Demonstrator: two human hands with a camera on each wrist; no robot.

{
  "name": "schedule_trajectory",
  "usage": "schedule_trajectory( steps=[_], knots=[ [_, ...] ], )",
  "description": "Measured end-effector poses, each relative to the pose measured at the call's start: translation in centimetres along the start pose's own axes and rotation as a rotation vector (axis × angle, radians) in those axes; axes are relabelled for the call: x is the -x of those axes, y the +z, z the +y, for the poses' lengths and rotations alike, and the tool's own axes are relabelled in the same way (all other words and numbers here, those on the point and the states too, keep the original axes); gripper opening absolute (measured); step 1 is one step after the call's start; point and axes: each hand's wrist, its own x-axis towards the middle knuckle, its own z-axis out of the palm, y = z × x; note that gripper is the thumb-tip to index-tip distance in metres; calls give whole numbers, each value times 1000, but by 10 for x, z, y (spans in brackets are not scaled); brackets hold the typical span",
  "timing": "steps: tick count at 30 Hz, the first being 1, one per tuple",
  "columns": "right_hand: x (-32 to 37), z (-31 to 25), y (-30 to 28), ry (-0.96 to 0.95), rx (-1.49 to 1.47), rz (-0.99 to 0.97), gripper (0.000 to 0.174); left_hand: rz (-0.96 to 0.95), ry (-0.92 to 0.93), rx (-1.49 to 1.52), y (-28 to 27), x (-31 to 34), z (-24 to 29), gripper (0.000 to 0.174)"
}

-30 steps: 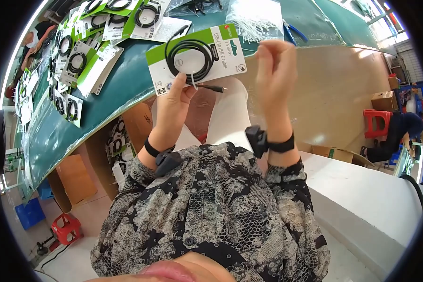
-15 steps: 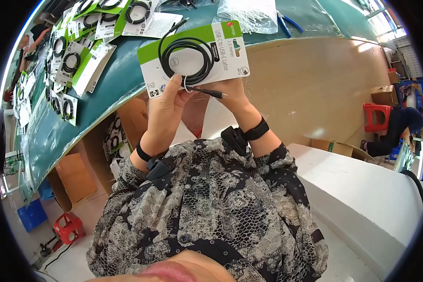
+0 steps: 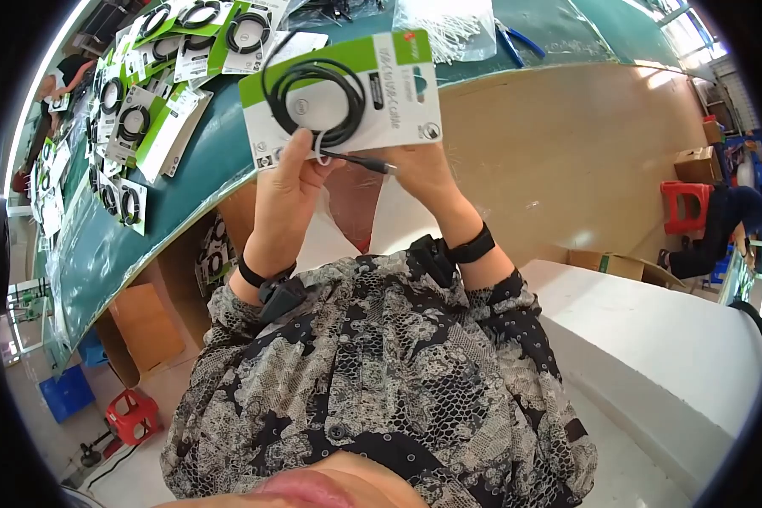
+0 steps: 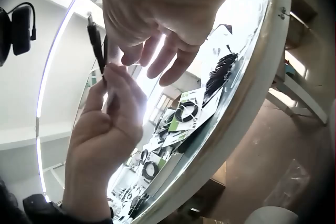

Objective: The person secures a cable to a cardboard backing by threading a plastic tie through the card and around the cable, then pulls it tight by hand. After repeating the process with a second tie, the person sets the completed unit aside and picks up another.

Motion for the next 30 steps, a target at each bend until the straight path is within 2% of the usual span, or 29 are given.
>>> schedule_trajectory(
  steps=[1, 2, 5, 10, 14, 17, 21, 22, 25, 26, 29, 30],
  knots=[
    [-1, -2, -2, -295, 373, -102, 34, 0, -6, 1, 0, 2, -4, 28],
    [-1, -5, -3, -292, 374, -102, 34, 7, -8, -11, 0, 4, -8, 28],
    [-1, -15, 3, 144, -192, -120, 43, 25, 2, -40, -8, 7, -14, 28],
    [-4, -22, 0, 32, 31, -184, 48, 84, -15, -148, -16, 11, -17, 27],
    [-3, -16, 4, 58, -61, -143, 48, 80, 32, -142, -9, 10, -14, 26],
    [-1, -11, 8, 295, -446, -77, 50, 94, 53, -133, -8, 11, -15, 27],
    [1, -6, 13, 279, -571, -116, 48, 135, 68, -31, -15, 10, -25, 29],
    [1, -1, 12, 283, -572, -114, 48, 90, 81, -29, -18, 10, -26, 30],
    [6, 19, 5, -475, 237, -169, 46, 7, 107, -23, -21, 9, -27, 31],
    [9, 20, 6, -469, 234, -171, 46, 22, 135, -19, -17, 9, -25, 31],
    [18, 20, 12, 129, 2, -112, 42, 53, 179, -21, -8, 10, -20, 32],
    [20, 21, 14, 138, -1, -111, 42, 66, 141, -4, -7, 10, -19, 33]
  ],
)
